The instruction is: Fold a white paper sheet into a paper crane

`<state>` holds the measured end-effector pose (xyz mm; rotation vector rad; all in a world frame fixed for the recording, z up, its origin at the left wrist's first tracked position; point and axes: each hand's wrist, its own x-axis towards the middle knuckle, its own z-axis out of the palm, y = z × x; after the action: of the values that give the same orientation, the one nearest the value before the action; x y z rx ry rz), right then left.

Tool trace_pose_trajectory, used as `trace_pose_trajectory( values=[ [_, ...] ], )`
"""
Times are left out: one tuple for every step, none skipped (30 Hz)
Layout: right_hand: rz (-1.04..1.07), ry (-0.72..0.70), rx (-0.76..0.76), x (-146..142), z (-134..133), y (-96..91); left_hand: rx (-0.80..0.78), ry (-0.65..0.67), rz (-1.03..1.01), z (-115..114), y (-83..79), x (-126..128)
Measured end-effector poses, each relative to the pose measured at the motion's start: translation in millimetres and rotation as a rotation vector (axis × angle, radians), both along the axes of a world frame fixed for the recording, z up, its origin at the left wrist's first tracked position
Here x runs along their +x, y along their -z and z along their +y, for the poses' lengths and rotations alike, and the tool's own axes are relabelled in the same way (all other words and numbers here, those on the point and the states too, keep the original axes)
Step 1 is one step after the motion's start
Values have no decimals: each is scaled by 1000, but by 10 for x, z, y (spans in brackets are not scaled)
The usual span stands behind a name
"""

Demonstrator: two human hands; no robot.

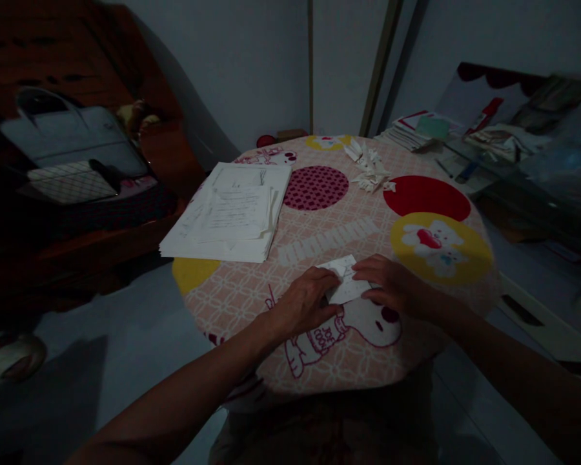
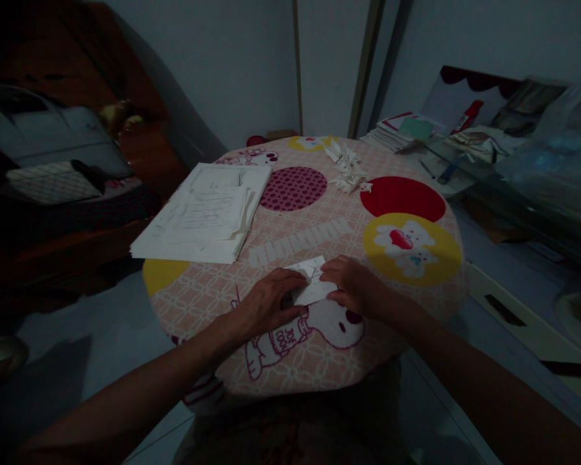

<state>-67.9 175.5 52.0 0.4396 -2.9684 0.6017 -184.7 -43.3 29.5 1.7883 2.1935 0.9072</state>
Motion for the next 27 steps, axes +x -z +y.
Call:
trace_pose_trajectory(
  values=[
    [-1,-1,14,-9,-4,-21,-5,-6,5,1,-9,4],
    [-2,-5,27,-14,-10,-40,-11,-10,10,2,-15,8],
    [-3,-6,39,-14,-16,-55,-15,-12,14,2,-19,12],
    [-1,-7,48,-11,-23,-66,-18,-12,15,3,-20,15],
    [1,-5,54,-6,-29,-75,-21,-9,14,3,-20,16],
    [3,-5,57,-1,-36,-82,-23,-6,11,4,-17,17],
    [4,-6,58,3,-42,-88,-21,-5,6,4,-14,17],
    [4,-9,57,6,-47,-94,-19,-7,1,3,-9,16],
    [3,-15,55,8,-50,-98,-13,-12,-3,3,-4,15],
    [5,-22,53,10,-53,-100,-8,-16,-8,1,1,14],
    [10,-29,53,11,-55,-99,-1,-20,-13,0,4,14],
    [19,-36,57,12,-55,-95,4,-22,-17,-1,6,14],
    [28,-41,66,14,-54,-86,5,-20,-20,-2,7,14],
    [37,-44,78,15,-52,-73,4,-15,-22,-3,5,15],
    [46,-45,90,16,-49,-57,2,-12,-21,-4,3,16],
    [52,-45,97,18,-44,-40,1,-12,-18,-4,0,17],
    [55,-46,98,19,-38,-23,1,-15,-15,-3,-2,17],
    [56,-45,94,22,-31,-7,1,-16,-12,-2,-4,17],
    [55,-44,86,25,-25,7,4,-17,-12,-1,-4,16],
    [54,-42,78,28,-19,16,6,-16,-14,0,-4,16],
    [52,-38,69,32,-14,21,6,-13,-15,1,-3,15],
    [51,-32,60,36,-10,22,5,-12,-16,2,-2,15],
    [51,-27,51,39,-9,18,2,-11,-15,3,-1,15],
    [50,-22,43,41,-9,11,-2,-13,-13,3,-1,16],
    [48,-17,37,42,-13,0,-4,-14,-13,3,-3,16],
    [45,-15,36,41,-18,-13,-4,-13,-14,2,-8,15],
    [40,-16,39,38,-25,-26,-2,-9,-18,0,-17,12]
  ],
)
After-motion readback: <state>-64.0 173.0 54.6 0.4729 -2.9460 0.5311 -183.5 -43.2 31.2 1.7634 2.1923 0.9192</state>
